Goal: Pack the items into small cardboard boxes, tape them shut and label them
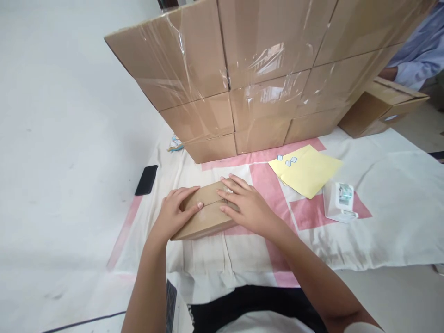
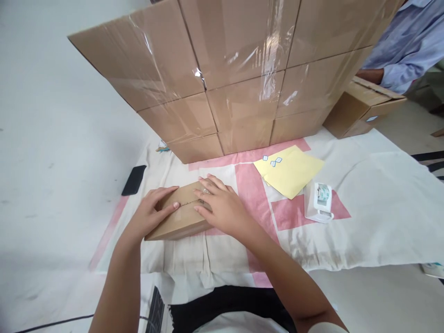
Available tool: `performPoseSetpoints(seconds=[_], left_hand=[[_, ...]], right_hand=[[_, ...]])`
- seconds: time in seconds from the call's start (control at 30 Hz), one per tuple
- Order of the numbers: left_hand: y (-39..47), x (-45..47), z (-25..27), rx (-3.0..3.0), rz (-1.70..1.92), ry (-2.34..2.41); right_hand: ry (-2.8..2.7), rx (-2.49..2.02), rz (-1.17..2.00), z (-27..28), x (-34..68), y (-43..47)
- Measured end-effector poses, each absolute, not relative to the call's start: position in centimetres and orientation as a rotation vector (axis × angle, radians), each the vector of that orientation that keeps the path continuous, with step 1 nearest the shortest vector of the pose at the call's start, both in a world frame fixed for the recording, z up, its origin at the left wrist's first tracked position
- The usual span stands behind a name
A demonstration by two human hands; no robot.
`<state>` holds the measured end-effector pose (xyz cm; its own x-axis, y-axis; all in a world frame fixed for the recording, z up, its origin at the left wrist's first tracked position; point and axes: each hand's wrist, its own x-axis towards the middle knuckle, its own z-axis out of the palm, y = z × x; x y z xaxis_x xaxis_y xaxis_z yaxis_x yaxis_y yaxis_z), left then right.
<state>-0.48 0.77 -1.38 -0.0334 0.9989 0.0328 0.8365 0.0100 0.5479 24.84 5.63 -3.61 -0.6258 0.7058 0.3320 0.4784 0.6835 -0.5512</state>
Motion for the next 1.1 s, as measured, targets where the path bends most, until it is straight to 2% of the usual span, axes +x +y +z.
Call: performPoseSetpoints(seconds=[0.43, 0.6, 0.73, 0.83, 1.1], left_hand=[[1.2, -1.3, -2.0, 1.835, 0.588, 1.925], [1.2, -1.7, -2.5, 1.774, 0.586, 1.943], [1.6, -2.9, -3.3, 1.813, 0.574, 1.905], [2.2, -3.9, -3.9, 1.834, 0.603, 1.851], [3.1, -4.1, -3.5, 1.834, 0.653, 1.773]], right_hand=[[-2.260, -0.900, 0.735, -3.2, 24.9, 5.3], [-2.152, -0.895, 1.000, -4.1, 25.8, 5.5], [-2.192, -0.671, 1.213, -5.1, 27.3, 6.5], [-2.250, -0.590, 1.175, -5.5, 28.3, 6.7], [-2.223, -0.757, 1.058, -7.0, 29.1, 5.0]])
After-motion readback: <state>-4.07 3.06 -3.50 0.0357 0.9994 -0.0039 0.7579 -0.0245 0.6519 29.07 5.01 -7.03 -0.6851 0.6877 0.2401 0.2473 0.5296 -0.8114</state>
